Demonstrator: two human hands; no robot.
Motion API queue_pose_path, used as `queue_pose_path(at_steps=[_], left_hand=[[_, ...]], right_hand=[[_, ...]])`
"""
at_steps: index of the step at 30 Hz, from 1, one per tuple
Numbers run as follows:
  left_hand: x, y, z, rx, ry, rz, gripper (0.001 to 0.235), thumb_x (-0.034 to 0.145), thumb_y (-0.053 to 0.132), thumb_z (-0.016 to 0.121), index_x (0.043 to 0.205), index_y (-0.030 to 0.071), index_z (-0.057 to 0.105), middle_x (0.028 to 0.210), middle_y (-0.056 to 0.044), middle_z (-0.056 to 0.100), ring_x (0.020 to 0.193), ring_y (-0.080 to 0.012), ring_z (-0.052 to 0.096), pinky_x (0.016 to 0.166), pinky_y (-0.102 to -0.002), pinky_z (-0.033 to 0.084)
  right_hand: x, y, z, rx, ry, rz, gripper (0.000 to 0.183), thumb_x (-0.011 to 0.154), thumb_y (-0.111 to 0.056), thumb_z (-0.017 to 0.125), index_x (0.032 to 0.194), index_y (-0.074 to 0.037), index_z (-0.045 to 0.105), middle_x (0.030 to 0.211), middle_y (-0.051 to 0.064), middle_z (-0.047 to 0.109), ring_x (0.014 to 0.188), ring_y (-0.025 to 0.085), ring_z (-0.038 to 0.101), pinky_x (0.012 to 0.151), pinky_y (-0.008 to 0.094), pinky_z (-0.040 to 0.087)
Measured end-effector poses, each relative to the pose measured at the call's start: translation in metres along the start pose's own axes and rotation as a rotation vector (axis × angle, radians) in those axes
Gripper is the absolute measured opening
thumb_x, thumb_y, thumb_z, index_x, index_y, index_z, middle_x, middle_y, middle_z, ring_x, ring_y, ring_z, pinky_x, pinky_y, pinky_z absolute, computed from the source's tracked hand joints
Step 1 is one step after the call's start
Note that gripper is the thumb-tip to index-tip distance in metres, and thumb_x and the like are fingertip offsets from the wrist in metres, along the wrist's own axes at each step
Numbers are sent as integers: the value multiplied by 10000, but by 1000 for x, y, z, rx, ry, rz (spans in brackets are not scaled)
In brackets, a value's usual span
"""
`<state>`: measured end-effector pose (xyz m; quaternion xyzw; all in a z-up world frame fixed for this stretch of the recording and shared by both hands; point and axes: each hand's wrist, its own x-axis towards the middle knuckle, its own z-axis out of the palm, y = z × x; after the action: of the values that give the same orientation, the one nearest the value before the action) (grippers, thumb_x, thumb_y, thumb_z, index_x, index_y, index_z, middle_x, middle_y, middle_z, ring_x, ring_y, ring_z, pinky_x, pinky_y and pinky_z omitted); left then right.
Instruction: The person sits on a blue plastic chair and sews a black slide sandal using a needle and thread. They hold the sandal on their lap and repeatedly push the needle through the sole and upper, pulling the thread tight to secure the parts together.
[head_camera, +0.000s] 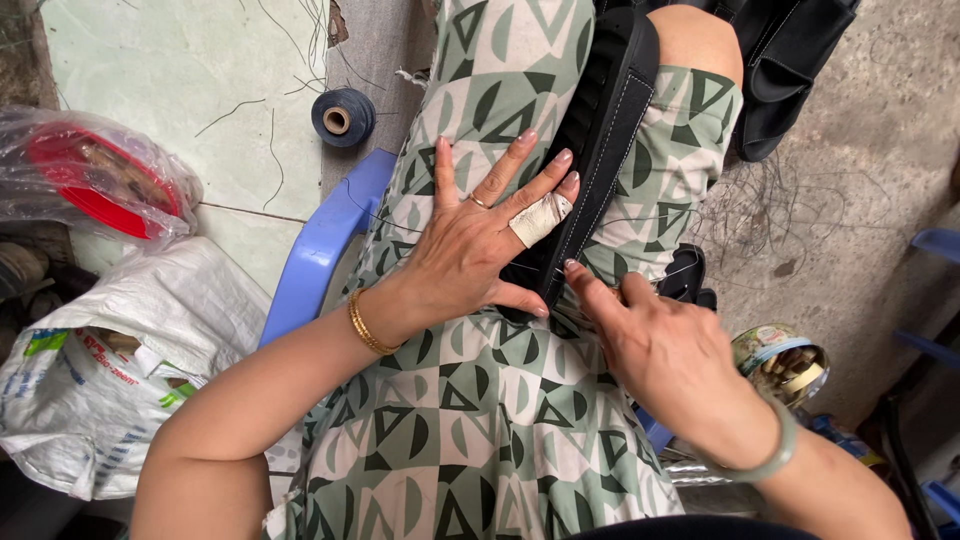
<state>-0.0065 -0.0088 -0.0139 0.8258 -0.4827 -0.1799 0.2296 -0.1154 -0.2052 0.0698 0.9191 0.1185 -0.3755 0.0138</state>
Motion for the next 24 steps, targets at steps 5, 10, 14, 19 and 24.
queue_pose_path(at_steps=[5,10,14,19,24], left_hand=[[-2,3,4,33,25,-15,1342,591,825,889,1558,174,225,1631,-44,193,1508,-296,100,1052,-808,67],[-21,-5,-20,13,236,79,921,639,552,968,1283,134,460,1501,-110,372,1345,-330,339,967,-625,254],[-49,13,-5,-712,255,143,114,811,64,743,749,-22,703,1101,-164,692,923,-381,706,737,-421,580],[-26,7,-37,-993,90,7,87,884,115,677,824,53,668,790,-74,683,747,-277,708,664,-355,545],[-29,5,-4,-719,20,-110,124,862,127,660,793,40,605,657,-105,643,633,-332,668,536,-388,491]], right_hand=[[19,-15,30,142,276,89,312,999,-344,473,1218,-124,511,840,50,527,411,314,553,272,459,406],[4,-3,39,439,434,48,434,936,-323,620,1270,-92,467,910,1,714,656,228,679,451,385,490],[6,-4,36,306,580,40,496,921,-302,628,1400,-208,538,699,-8,587,569,225,634,537,352,533],[9,-17,16,284,586,55,505,876,-191,661,1366,-170,542,669,27,548,578,244,627,483,381,512],[10,-13,22,324,572,50,528,858,-134,643,1372,-141,523,688,32,544,586,256,634,489,409,524]])
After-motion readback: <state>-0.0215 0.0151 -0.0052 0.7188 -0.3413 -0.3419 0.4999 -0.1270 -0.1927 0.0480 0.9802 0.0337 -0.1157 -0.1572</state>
